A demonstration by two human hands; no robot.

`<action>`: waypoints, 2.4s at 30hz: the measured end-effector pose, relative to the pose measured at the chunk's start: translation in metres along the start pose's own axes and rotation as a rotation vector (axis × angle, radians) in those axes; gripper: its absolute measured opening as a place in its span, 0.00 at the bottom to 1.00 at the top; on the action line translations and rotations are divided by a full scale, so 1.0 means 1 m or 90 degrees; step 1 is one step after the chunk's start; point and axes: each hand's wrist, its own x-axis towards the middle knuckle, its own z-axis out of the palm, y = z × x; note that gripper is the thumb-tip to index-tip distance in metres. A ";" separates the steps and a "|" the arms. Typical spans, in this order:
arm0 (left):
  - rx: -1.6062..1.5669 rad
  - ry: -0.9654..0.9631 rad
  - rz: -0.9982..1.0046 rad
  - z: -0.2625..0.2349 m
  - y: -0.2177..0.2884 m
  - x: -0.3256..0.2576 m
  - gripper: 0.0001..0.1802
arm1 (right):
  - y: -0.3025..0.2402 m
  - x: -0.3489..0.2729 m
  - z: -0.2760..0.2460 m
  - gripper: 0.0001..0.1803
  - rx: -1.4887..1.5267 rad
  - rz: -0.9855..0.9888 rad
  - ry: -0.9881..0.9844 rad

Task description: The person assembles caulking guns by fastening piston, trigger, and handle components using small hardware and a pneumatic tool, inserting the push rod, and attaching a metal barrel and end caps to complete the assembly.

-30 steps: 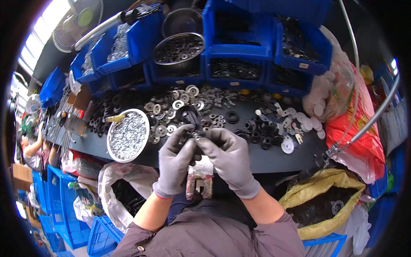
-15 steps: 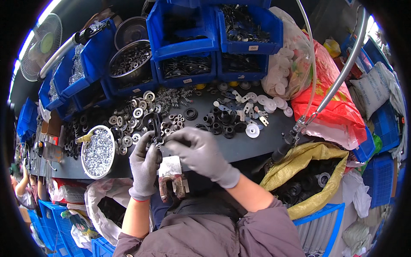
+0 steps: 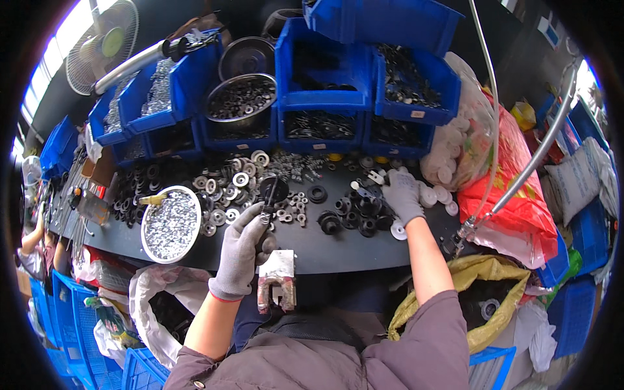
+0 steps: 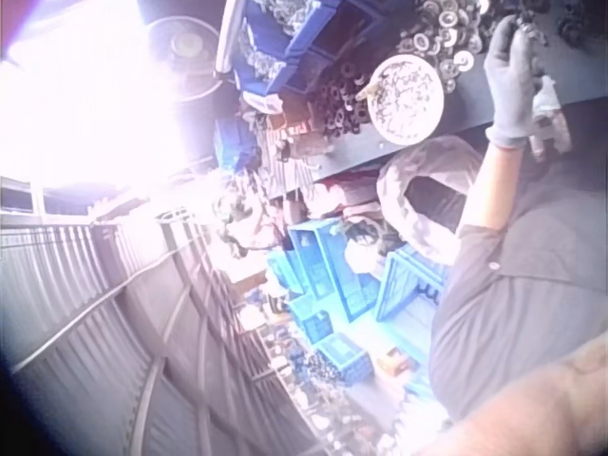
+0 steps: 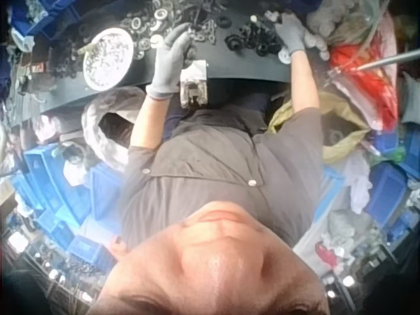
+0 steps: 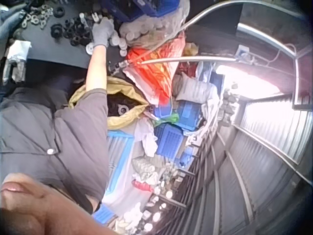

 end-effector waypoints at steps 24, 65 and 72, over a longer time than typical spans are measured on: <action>0.058 0.021 0.155 0.008 -0.012 -0.008 0.17 | -0.169 -0.151 -0.138 0.14 0.625 -0.493 0.230; -0.299 -0.373 0.010 -0.083 0.026 -0.005 0.30 | -0.191 -0.107 -0.065 0.12 0.478 -0.363 0.011; -0.366 -0.359 0.024 -0.094 0.009 -0.013 0.34 | -0.222 -0.090 -0.007 0.10 0.078 -0.511 -0.016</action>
